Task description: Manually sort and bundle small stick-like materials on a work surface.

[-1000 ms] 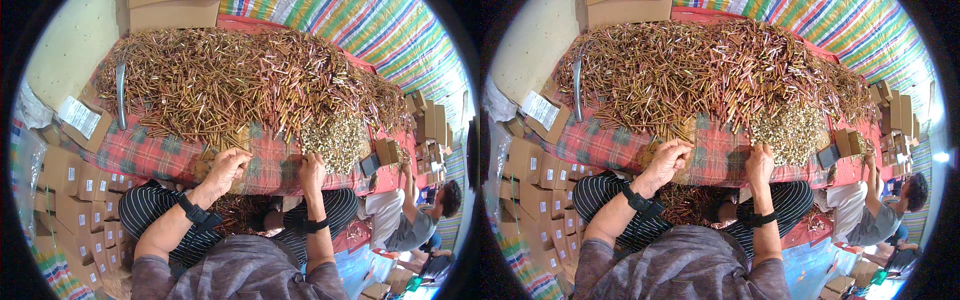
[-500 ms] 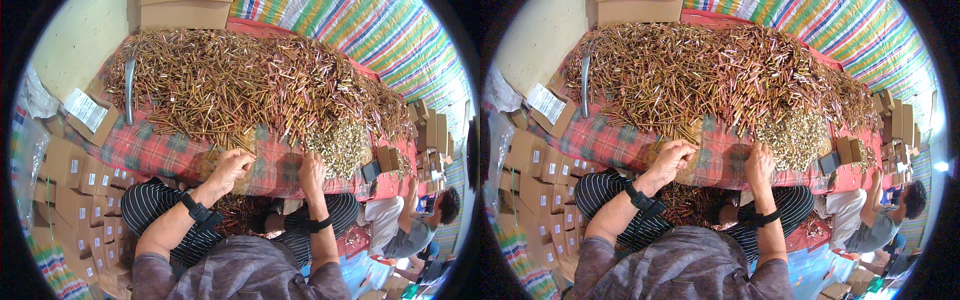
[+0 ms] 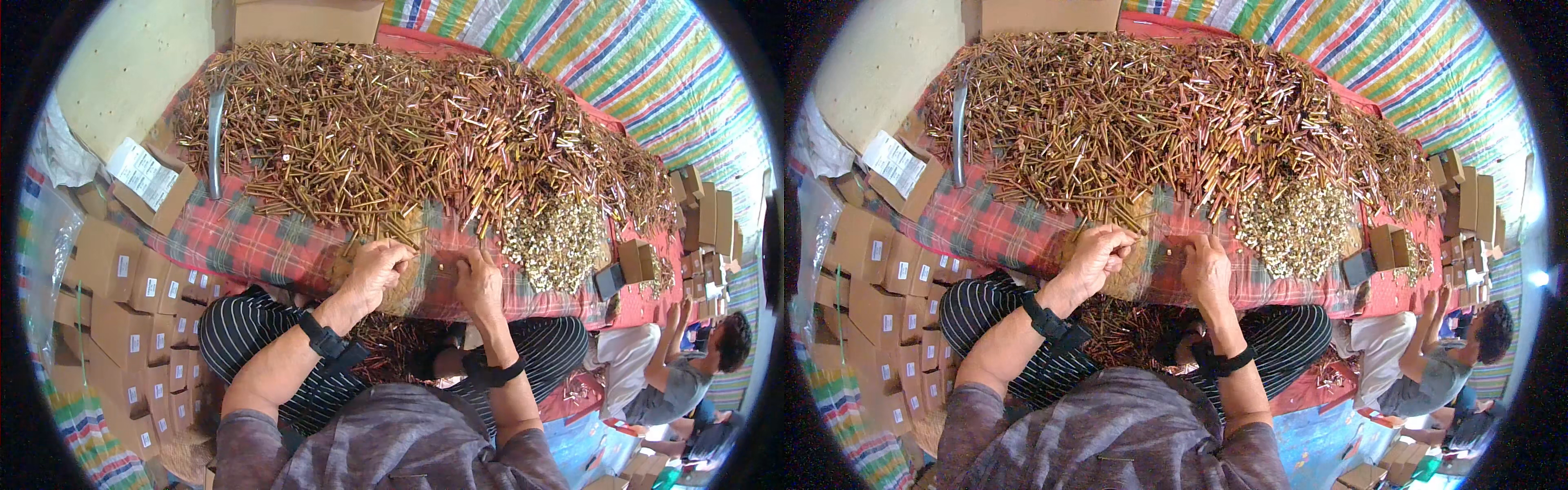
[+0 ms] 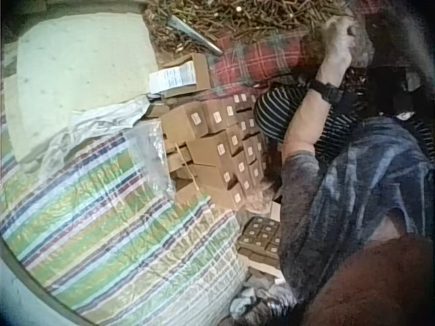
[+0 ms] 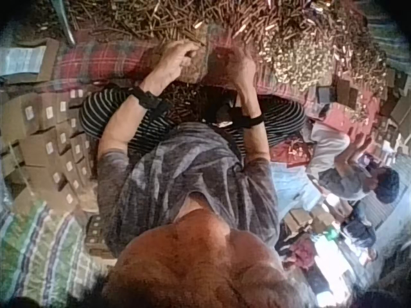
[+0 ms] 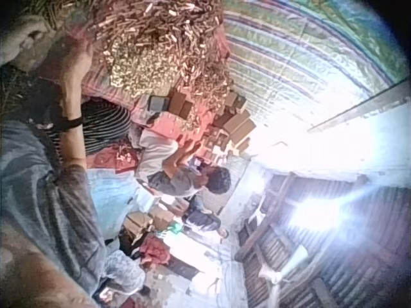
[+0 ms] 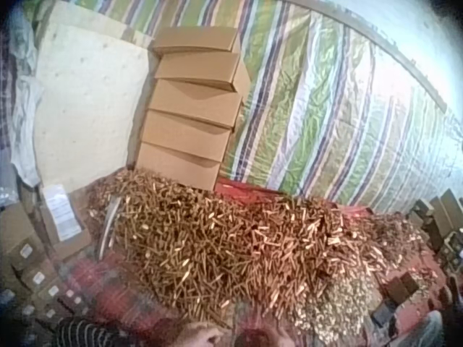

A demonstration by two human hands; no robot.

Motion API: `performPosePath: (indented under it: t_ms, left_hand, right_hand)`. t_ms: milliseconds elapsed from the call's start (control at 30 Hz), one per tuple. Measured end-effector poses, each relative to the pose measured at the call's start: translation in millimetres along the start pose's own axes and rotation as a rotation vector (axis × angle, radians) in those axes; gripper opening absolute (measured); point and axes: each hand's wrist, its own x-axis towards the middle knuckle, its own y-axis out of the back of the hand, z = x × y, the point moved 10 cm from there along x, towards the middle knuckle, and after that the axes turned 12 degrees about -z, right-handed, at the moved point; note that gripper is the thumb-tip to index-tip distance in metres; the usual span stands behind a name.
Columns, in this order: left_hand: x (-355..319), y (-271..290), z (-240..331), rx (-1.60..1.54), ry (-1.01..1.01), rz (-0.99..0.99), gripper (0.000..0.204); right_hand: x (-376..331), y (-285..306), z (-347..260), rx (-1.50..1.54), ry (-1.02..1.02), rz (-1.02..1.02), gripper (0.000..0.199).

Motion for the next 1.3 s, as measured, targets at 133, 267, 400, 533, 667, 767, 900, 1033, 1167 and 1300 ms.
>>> performPosePath:
  t_ms: [133, 267, 400, 533, 667, 767, 900, 1033, 1167, 1300]
  left_hand:
    - [-2, 1, 1, -0.016, -0.016, 0.008, 0.009]
    - [0, -2, 1, -0.005, -0.014, 0.007, 0.009]
    - [-2, -1, 0, 0.025, 0.004, 0.022, 0.009]
    - [0, -4, -5, 0.022, 0.012, -0.030, 0.008]
    - [-1, -9, -4, 0.007, 0.019, -0.039, 0.008]
    - [-1, -8, -3, 0.019, 0.011, -0.043, 0.008]
    - [-2, -12, -2, 0.006, 0.012, -0.080, 0.009]
    - [-3, -12, -1, 0.028, 0.032, -0.072, 0.006]
    - [-2, -10, 2, 0.116, 0.016, -0.064, 0.002]
    - [-3, -13, 5, 0.188, -0.030, -0.096, 0.005]
  right_hand:
    - [-2, 8, -23, 0.143, 0.027, -0.002, 0.013]
    - [-5, -13, -36, 0.046, 0.116, -0.049, 0.014]
    - [-6, -5, -38, 0.172, 0.087, -0.009, 0.013]
    - [-10, -18, -7, 0.755, -0.181, -0.053, 0.008]
    - [-10, -25, -13, 1.102, -0.168, -0.064, 0.006]
    - [-10, -31, -24, 1.360, -0.172, -0.106, 0.006]
    - [-9, -27, -37, 1.307, -0.094, -0.095, 0.009]
    - [-11, -27, -37, 1.237, -0.096, -0.115, 0.008]
    - [-11, -17, -43, 1.085, -0.041, -0.084, 0.009]
    - [-9, 2, -61, 0.631, 0.063, -0.125, 0.011]
